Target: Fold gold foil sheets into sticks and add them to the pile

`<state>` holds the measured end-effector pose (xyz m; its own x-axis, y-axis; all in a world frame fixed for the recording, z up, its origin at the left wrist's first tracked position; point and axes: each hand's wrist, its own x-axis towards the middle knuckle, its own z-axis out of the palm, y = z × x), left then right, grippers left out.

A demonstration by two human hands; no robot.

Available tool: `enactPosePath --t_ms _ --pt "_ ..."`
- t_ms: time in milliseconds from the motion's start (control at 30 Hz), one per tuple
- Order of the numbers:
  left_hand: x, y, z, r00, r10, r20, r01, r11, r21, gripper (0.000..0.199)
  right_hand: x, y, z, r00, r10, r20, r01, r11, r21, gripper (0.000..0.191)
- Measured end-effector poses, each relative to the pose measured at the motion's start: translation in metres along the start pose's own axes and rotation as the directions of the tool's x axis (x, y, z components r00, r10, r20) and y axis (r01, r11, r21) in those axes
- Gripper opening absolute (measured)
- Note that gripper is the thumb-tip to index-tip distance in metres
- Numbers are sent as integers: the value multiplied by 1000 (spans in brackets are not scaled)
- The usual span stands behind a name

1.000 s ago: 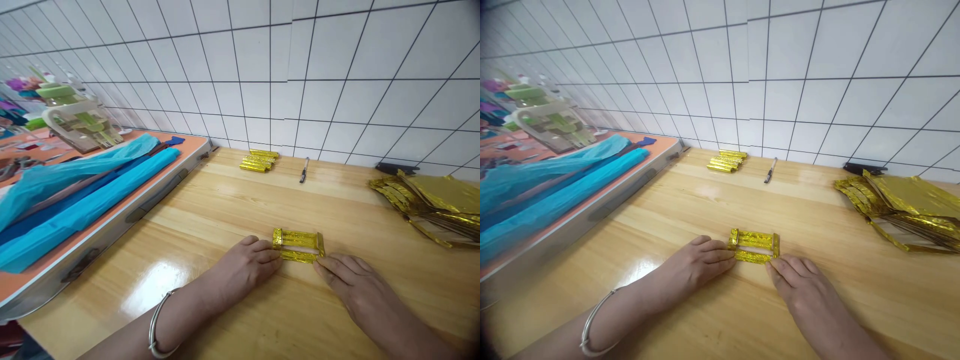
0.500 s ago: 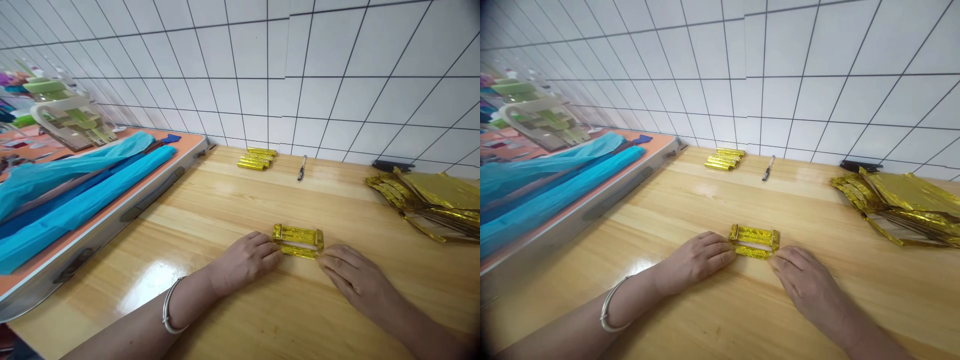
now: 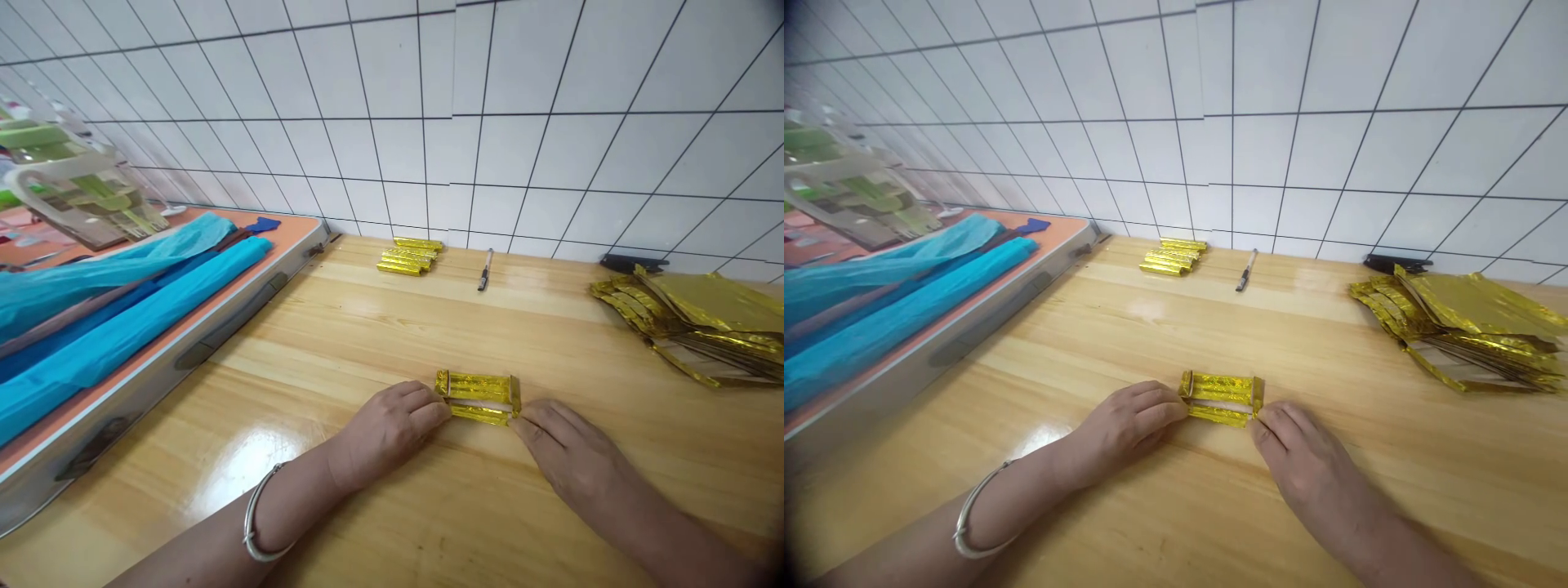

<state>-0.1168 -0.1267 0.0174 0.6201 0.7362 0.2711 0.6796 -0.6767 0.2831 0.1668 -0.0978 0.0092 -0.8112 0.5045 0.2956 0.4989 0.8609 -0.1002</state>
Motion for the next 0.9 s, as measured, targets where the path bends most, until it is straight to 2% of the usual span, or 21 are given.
enactPosePath --t_ms 133,233,367,667,900 --pt "1 -1 2 999 -3 -54 1 1000 -28 23 6 -1 -2 998 24 -52 -20 997 74 24" --pt "1 -2 4 993 -62 -99 56 996 -71 22 9 -1 -1 994 63 -87 -52 991 123 19" --pt "0 -2 6 985 -119 -123 104 987 -123 22 7 0 2 996 56 -65 -50 995 91 21" --pt "1 5 1 996 -39 -76 24 982 -190 22 2 2 6 994 93 -56 -88 993 81 24" --pt "-1 11 -2 997 -18 -69 13 997 -76 20 1 4 9 980 76 -183 -72 997 31 23"
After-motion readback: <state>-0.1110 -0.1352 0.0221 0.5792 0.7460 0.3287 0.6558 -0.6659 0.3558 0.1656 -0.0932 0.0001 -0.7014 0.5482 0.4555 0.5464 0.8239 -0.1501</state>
